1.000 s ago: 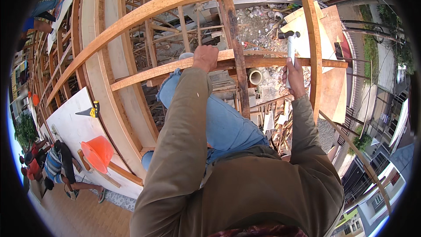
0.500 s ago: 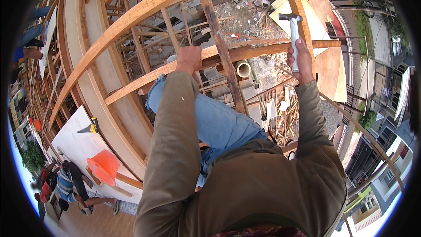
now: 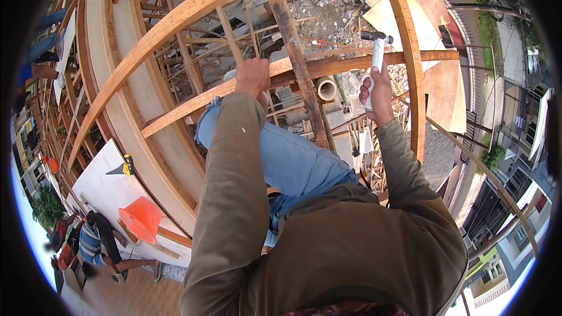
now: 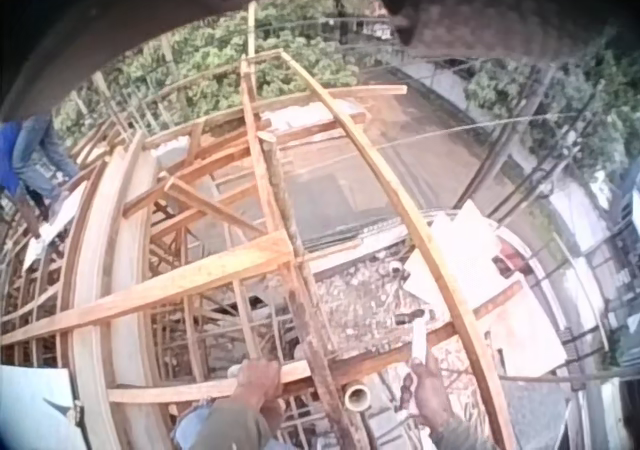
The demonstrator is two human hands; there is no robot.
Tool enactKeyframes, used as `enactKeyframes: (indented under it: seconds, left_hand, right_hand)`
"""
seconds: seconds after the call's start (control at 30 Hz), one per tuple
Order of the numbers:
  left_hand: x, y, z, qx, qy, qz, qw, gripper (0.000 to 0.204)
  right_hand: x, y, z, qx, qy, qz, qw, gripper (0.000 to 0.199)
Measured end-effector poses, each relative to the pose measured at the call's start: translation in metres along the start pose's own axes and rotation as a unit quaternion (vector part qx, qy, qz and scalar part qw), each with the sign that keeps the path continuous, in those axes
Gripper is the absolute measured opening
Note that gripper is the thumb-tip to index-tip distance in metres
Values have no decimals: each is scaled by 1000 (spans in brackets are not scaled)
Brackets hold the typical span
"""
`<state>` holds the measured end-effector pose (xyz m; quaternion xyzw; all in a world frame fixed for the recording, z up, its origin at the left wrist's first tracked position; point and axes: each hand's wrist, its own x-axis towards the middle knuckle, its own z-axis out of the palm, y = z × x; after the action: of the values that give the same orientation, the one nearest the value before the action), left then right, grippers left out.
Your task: The person positions a wooden plank onto a curved wooden frame, then uses a hand saw to cut the plank to size. After cutting, the person places the plank into the frame and secures it by hammering nails with a hammer.
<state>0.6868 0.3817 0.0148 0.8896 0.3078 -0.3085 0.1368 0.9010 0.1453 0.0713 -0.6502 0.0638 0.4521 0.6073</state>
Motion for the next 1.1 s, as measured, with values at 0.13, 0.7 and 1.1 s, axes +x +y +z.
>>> enactKeyframes:
  seconds: [0.13, 0.7, 1.1]
  left_hand:
    - [-2, 3, -9, 1, 1, 0, 1000, 21]
    - [0, 1, 5, -2, -14, -11, 1000, 35]
    - [-3, -2, -1, 12, -14, -1, 1000, 22]
  right_hand:
    - [-8, -5, -10, -65, -111, 113, 985, 50]
    - [-2, 3, 1, 56, -21, 49, 997, 55]
    - [14, -53, -59, 78, 140, -173, 972, 49]
